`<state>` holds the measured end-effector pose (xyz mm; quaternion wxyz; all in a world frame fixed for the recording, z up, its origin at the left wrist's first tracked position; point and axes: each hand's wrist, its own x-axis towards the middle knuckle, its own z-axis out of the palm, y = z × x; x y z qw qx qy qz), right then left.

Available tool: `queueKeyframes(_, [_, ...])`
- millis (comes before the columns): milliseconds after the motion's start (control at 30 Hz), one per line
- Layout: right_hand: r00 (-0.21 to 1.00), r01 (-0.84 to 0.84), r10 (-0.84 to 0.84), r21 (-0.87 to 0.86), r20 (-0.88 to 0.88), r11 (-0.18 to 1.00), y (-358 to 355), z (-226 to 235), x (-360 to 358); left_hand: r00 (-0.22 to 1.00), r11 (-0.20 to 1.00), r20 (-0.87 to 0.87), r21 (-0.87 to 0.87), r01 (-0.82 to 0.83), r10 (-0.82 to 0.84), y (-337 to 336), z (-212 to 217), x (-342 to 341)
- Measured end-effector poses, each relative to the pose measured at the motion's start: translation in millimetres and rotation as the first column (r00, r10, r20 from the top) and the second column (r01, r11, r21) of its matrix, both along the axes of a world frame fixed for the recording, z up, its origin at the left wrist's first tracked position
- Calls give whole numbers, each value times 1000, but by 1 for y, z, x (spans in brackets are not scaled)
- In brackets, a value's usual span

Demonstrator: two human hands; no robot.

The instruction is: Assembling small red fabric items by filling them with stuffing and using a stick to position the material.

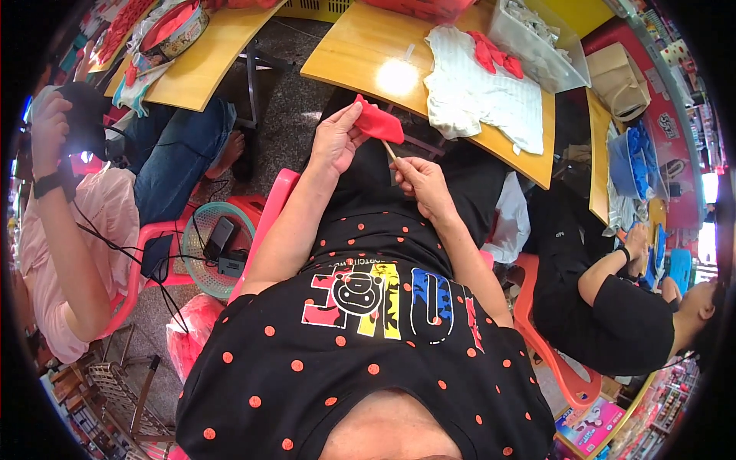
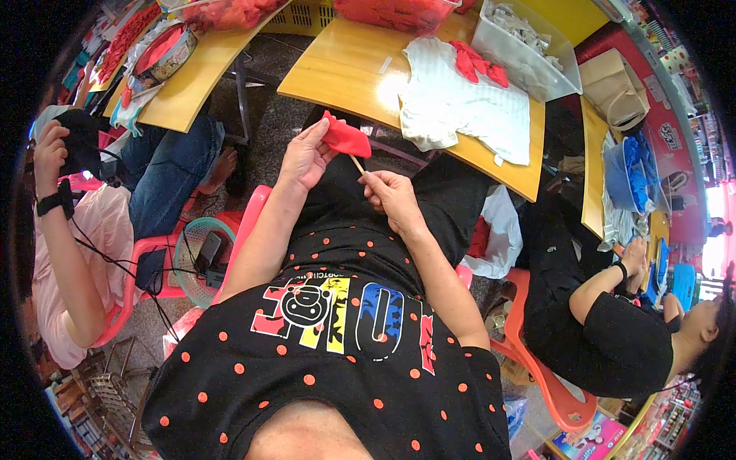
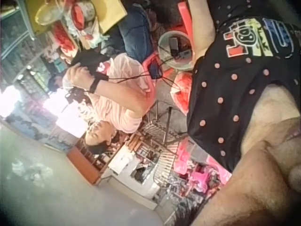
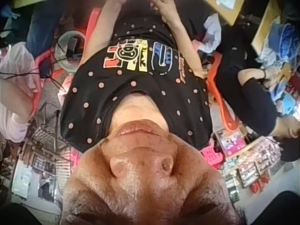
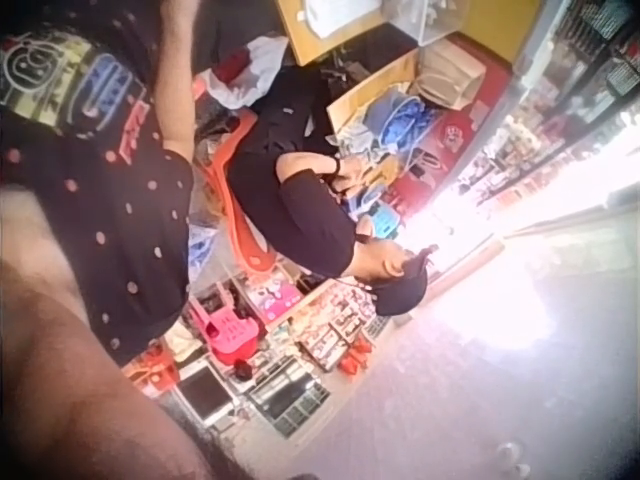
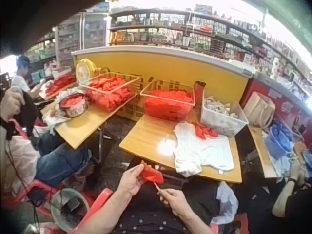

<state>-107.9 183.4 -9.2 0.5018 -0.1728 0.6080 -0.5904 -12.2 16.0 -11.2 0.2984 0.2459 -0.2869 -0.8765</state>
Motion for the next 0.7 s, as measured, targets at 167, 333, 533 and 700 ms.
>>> queueKeyframes(167, [999, 21, -18, -53, 51, 998, 0, -6, -2, 1000, 999, 26, 35, 3, -4, 3, 1, -3])
queueKeyframes(333, [990, 65, -51, -107, 135, 992, 1, -6, 2, 999, 999, -26, 29, 19, -18, 4, -1, -5])
queueKeyframes(533, [986, 54, -38, -94, 165, 994, 1, -3, -4, 999, 998, -23, 60, -25, 26, 6, -4, -4])
queueKeyframes(700, [982, -27, 29, 13, -188, 1000, 3, -2, -12, 996, 996, -21, 47, -80, 81, -1, -1, -1])
